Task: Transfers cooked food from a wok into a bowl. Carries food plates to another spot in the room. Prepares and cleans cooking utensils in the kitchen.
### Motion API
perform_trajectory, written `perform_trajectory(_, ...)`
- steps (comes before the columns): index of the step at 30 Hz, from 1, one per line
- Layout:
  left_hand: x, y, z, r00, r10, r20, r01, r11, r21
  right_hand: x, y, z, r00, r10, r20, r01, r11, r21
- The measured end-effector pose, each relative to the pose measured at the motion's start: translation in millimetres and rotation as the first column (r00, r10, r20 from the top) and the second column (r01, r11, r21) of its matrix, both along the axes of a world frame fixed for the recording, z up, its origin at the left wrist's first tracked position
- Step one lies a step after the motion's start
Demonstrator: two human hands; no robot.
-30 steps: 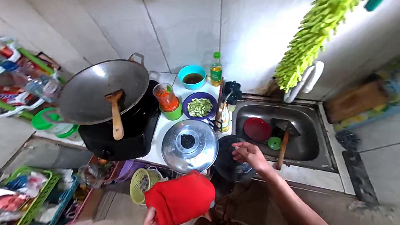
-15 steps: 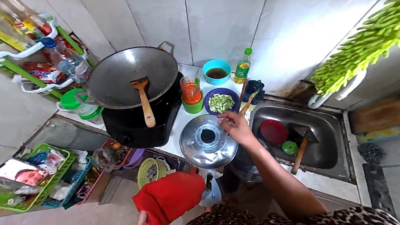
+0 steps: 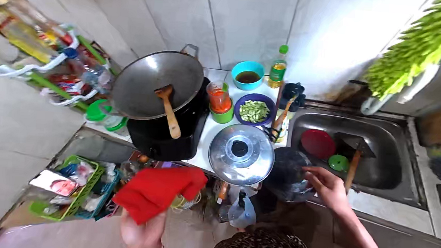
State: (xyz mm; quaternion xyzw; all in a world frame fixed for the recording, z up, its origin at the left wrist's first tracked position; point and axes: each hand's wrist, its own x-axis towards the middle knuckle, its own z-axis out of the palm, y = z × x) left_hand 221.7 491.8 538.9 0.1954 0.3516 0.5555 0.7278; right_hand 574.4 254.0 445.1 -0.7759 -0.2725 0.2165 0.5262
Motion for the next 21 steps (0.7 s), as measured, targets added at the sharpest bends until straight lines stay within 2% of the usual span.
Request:
perform_trajectory(4, 15, 70, 27, 0.983, 0.156, -0.099, -0.14, 0.979, 0.148, 25, -18, 5, 0.994, -0.062, 0.09, 0.064, 0.998, -0.016)
perform_trajectory(7, -2, 157, 22, 0.973, 0.176, -0.15, -0.133, 0.956, 0.261, 66, -53, -11, 0.967, -0.237, 0.097, 0.251, 0.95, -0.187)
perform_trajectory(9, 0, 202, 30, 0.951, 0.178, -0.251, -0.108, 0.956, 0.271, 89, -81, -28, 0.94, -0.336, 0.059, 0.337, 0.888, -0.313)
perform_trajectory(11, 20, 209, 47, 0.926, 0.165, -0.34, -0.085, 0.968, 0.238, 100, -106, -42, 0.92, -0.391, 0.031, 0.375, 0.852, -0.365)
perform_trajectory(13, 34, 206, 61, 0.9, 0.177, -0.398, -0.078, 0.964, 0.253, 99, -116, -50, 0.926, -0.377, 0.01, 0.356, 0.864, -0.356)
perform_trajectory(15, 47, 203, 72, 0.899, 0.226, -0.375, -0.128, 0.955, 0.269, 91, -113, -56, 0.941, -0.338, -0.03, 0.308, 0.887, -0.344)
perform_trajectory(19, 57, 243, 66, 0.92, 0.243, -0.308, -0.151, 0.944, 0.293, 79, -107, -68, 0.948, -0.311, -0.064, 0.276, 0.908, -0.315)
perform_trajectory(21, 64, 252, 64, 0.876, 0.279, -0.393, -0.166, 0.941, 0.296, 75, -104, -73, 0.955, -0.286, -0.08, 0.248, 0.916, -0.315)
